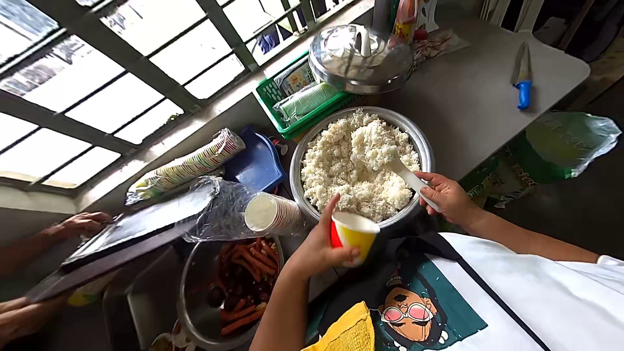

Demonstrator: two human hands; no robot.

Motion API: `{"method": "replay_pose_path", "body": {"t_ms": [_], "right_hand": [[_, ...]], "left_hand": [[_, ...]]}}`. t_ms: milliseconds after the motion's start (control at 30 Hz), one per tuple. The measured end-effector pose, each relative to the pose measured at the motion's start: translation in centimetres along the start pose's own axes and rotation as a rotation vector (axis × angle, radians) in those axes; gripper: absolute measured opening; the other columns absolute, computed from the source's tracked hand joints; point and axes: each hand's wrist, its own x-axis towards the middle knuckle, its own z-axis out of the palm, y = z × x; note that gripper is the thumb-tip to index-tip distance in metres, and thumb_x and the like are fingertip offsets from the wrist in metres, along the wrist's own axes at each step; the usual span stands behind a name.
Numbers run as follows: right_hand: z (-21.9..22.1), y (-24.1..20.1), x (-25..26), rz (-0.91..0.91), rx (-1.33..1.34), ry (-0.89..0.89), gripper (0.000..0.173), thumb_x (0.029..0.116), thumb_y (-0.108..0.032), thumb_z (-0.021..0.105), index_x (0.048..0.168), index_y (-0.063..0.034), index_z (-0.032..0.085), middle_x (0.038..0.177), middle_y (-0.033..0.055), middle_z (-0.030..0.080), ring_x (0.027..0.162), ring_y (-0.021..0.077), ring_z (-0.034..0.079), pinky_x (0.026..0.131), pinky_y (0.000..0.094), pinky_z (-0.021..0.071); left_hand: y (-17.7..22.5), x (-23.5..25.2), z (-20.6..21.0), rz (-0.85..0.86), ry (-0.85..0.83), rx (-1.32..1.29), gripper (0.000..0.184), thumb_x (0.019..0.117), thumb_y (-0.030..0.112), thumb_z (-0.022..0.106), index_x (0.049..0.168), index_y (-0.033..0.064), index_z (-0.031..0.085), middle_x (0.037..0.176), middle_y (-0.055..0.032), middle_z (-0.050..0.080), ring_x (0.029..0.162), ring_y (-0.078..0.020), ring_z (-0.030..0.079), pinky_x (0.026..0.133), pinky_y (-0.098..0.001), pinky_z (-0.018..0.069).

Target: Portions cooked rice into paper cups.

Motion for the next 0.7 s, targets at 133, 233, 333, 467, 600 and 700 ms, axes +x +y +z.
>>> {"method": "replay_pose_path", "body": {"t_ms": [133, 233, 333, 467, 600, 700], "right_hand": [[0.9, -0.1, 0.9, -0.112, -0.098, 0.030, 0.045, 0.1030, -0.010, 0.052, 0.147, 0.0000, 0.048, 0.078, 0.0023, 0.067, 0.055, 0.0043, 0.060, 0.053, 0.0196, 0.0533], [1.4, 0.4, 1.5, -0.240, -0.217, 0.067, 0.046, 0.1031, -0.013, 0.052, 0.146, 0.0030, 0.049, 0.079, 0.0045, 0.066, 0.056, 0.0041, 0.058, 0.055, 0.0211, 0.0532], [1.0, 1.9, 2.2, -0.409, -0.362, 0.134, 0.045, 0.1024, -0.014, 0.052, 0.143, 0.0058, 0.052, 0.079, 0.0092, 0.068, 0.057, 0.0072, 0.060, 0.056, 0.0248, 0.0549], [-0.6, 3.2, 2.1, -0.590, -0.633, 0.168, 0.043, 0.1012, -0.016, 0.053, 0.138, 0.0060, 0.059, 0.096, 0.0193, 0.075, 0.074, 0.0237, 0.072, 0.071, 0.0398, 0.0606], [-2.0, 3.9, 2.0, -0.765, -0.879, 0.157, 0.041, 0.1013, -0.015, 0.050, 0.133, 0.0065, 0.063, 0.097, 0.0216, 0.076, 0.082, 0.0335, 0.076, 0.076, 0.0456, 0.0620], [-3.3, 4.0, 2.2, -0.922, -1.050, 0.152, 0.038, 0.1017, -0.012, 0.048, 0.132, 0.0029, 0.066, 0.081, 0.0171, 0.073, 0.068, 0.0302, 0.072, 0.063, 0.0418, 0.0603]], "left_hand": [[0.2, 8.2, 2.5, -0.176, 0.294, 0.051, 0.123, 0.0779, 0.025, 0.087, 0.163, 0.0118, -0.001, 0.119, -0.0214, 0.066, 0.098, -0.0213, 0.071, 0.089, -0.0427, 0.0598], [-0.2, 12.6, 4.7, -0.204, 0.446, -0.061, 0.121, 0.0833, 0.018, 0.084, 0.164, 0.0181, -0.007, 0.128, -0.0286, 0.059, 0.103, -0.0314, 0.068, 0.090, -0.0500, 0.0572], [-0.3, 14.1, 4.8, -0.209, 0.488, -0.132, 0.114, 0.0890, 0.022, 0.079, 0.163, 0.0212, -0.008, 0.136, -0.0280, 0.055, 0.107, -0.0326, 0.068, 0.091, -0.0517, 0.0576], [-0.7, 15.3, 3.6, -0.210, 0.488, -0.113, 0.119, 0.0848, 0.020, 0.081, 0.164, 0.0216, -0.008, 0.137, -0.0272, 0.055, 0.111, -0.0316, 0.067, 0.094, -0.0512, 0.0559], [-1.2, 16.3, 3.2, -0.159, 0.518, -0.150, 0.124, 0.0801, 0.022, 0.081, 0.163, 0.0199, -0.010, 0.141, -0.0264, 0.052, 0.115, -0.0286, 0.065, 0.096, -0.0479, 0.0553], [-1.2, 16.6, 2.9, -0.153, 0.545, -0.182, 0.124, 0.0803, 0.019, 0.081, 0.163, 0.0214, -0.012, 0.139, -0.0264, 0.053, 0.112, -0.0290, 0.066, 0.093, -0.0481, 0.0570]]}}
